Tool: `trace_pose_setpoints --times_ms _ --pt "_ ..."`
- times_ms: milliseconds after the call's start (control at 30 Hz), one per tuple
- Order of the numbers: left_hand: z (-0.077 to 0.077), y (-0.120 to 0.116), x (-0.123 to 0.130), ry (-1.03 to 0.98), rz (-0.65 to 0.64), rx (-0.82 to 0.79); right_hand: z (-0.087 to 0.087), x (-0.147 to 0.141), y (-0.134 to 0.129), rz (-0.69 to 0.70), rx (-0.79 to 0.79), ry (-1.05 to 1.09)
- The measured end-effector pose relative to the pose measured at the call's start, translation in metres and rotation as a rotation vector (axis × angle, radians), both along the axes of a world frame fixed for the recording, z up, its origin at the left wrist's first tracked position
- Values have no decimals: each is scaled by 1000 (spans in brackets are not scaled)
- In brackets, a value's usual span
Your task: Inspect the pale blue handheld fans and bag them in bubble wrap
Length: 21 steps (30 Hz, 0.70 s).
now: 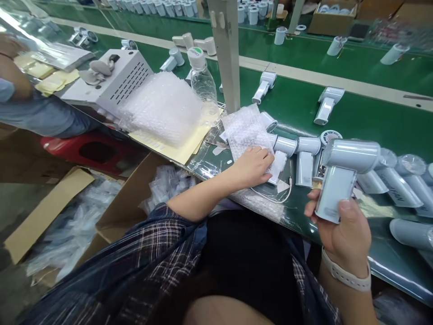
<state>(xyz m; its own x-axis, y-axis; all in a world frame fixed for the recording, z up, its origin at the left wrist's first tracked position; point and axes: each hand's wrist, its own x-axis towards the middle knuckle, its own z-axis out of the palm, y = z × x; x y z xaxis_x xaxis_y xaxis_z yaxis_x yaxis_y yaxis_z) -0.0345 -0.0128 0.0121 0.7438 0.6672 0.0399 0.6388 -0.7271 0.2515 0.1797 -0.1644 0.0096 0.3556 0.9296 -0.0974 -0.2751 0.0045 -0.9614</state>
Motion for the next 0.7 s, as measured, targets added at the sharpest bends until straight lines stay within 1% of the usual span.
trace_pose_setpoints --times_ms 67,167,267,333,400,500,600,667,700 --pt "1 0 -3 68 -15 -17 -6 0 2 20 8 -21" --pt "0 0 -6 55 3 9 -11 1 5 48 20 -39" --pt "0 -1 -11 21 4 4 -12 1 6 39 1 -25" --pt "3 -1 -17 -1 -16 -51 -12 1 6 15 -20 -21" --pt "6 2 -25 -30 -20 -140 -13 1 6 -9 -39 -16" --pt "14 10 -34 -124 17 -253 -17 1 6 -32 -65 -3" --pt "20 10 -27 -253 87 -229 -20 1 3 -26 -80 -31" --pt "20 5 -12 -289 113 -200 -19 0 0 -15 -70 -110" --pt "17 2 -3 -277 101 -210 -19 -1 -2 -3 -55 -173"
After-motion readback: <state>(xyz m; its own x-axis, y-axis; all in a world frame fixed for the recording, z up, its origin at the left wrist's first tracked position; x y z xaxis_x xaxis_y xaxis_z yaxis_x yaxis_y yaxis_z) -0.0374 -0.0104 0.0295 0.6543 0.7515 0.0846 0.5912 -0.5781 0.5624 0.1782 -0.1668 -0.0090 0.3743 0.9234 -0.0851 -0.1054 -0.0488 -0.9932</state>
